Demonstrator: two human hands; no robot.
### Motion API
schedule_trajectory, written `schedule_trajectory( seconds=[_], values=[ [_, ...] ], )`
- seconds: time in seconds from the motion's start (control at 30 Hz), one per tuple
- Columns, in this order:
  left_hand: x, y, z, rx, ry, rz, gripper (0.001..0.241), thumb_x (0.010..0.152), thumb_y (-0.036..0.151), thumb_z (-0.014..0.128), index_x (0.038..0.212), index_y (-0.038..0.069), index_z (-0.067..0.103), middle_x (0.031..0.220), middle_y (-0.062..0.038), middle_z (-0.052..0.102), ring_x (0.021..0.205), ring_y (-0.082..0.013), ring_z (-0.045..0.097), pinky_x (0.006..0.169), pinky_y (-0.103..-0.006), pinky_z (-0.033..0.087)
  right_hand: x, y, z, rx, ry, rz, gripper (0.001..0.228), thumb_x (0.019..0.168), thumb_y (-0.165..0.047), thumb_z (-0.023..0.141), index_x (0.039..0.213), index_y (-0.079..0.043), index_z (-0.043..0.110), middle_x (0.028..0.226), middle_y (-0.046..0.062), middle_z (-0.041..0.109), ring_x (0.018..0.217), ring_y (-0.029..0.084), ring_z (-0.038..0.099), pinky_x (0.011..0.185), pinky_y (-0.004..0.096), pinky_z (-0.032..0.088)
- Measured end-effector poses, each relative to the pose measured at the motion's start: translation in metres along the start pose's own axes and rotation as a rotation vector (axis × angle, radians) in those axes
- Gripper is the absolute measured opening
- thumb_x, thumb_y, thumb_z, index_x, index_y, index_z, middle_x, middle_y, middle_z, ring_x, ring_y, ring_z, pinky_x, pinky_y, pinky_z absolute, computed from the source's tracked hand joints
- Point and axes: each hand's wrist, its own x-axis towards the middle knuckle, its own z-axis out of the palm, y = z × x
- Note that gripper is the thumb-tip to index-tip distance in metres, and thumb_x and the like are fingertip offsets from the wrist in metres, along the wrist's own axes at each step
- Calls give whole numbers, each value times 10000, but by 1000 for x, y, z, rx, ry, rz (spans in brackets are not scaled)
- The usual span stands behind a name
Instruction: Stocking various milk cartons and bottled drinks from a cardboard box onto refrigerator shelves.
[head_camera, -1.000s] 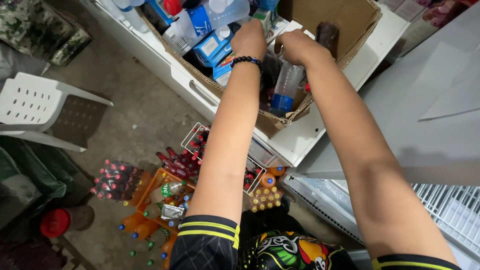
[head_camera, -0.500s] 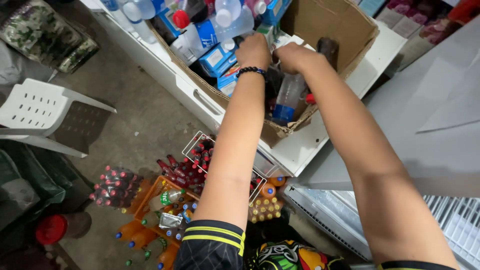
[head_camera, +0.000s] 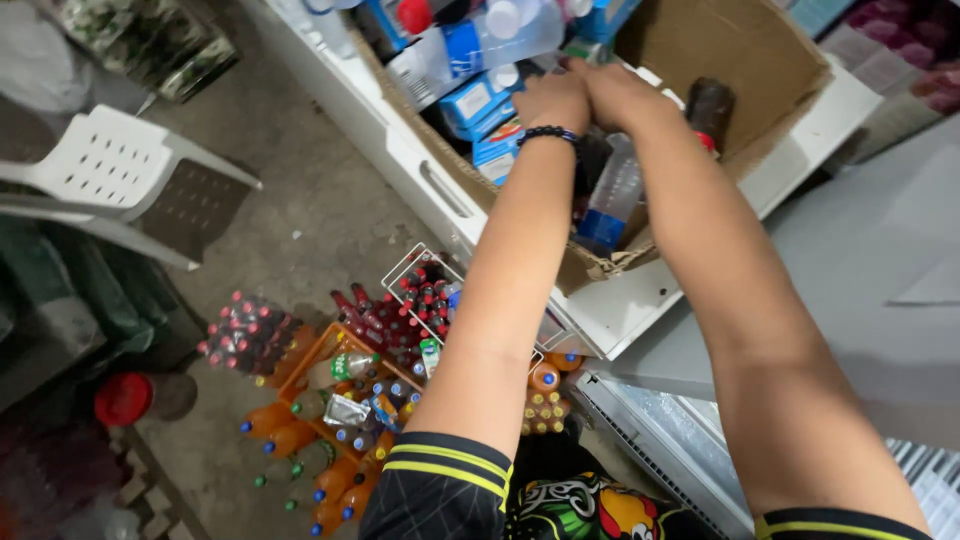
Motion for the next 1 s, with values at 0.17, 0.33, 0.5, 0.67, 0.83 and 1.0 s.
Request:
schedule_trajectory(
  seconds=[0.17,0.33,0.5,0.67,0.83,1.0],
  values=[
    [3,2,6,79,-94,15,368,956,256,473,1223,149,701,1313,-74,665,1322,-302,518,986,-514,427,-5,-2,-7,-27,-94,48,676,868,-39,621,1512,-127,436,1335,306,595,1259,474,551,1010,529,468],
    [-8,4,-10,59,-128,21,353,992,243,471,1229,185,726,1334,-39,684,1349,-291,526,1021,-506,432,4,17,0,-65,-86,68,598,872,-38,698,1435,-166,541,1326,261,633,1225,488,576,1001,532,495],
    [-11,2,-14,42,-144,27,351,963,239,490,1232,221,716,1354,-59,653,1338,-302,517,1023,-534,413,-9,14,-20,108,-35,239,569,807,24,667,1332,-193,621,1258,230,650,1125,418,649,892,504,550],
    [-2,-1,-3,27,-120,20,356,970,246,476,1249,225,696,1361,-68,643,1340,-306,512,1026,-547,407,-16,35,-21,91,439,165,273,902,22,624,1136,-49,745,1021,278,714,941,427,690,789,496,544],
    [-8,-1,-9,20,-71,7,351,967,248,515,1279,175,658,1376,-81,634,1324,-305,531,1038,-550,405,-18,26,-21,375,463,158,246,980,9,555,1190,-18,680,925,238,711,669,323,716,610,432,574],
    [-2,-3,-4,56,-107,23,333,945,217,537,1251,205,668,1340,-76,649,1307,-311,546,1023,-538,427,-18,10,-25,456,253,166,354,912,12,603,1259,-50,641,934,205,717,669,274,729,580,408,585]
  ],
)
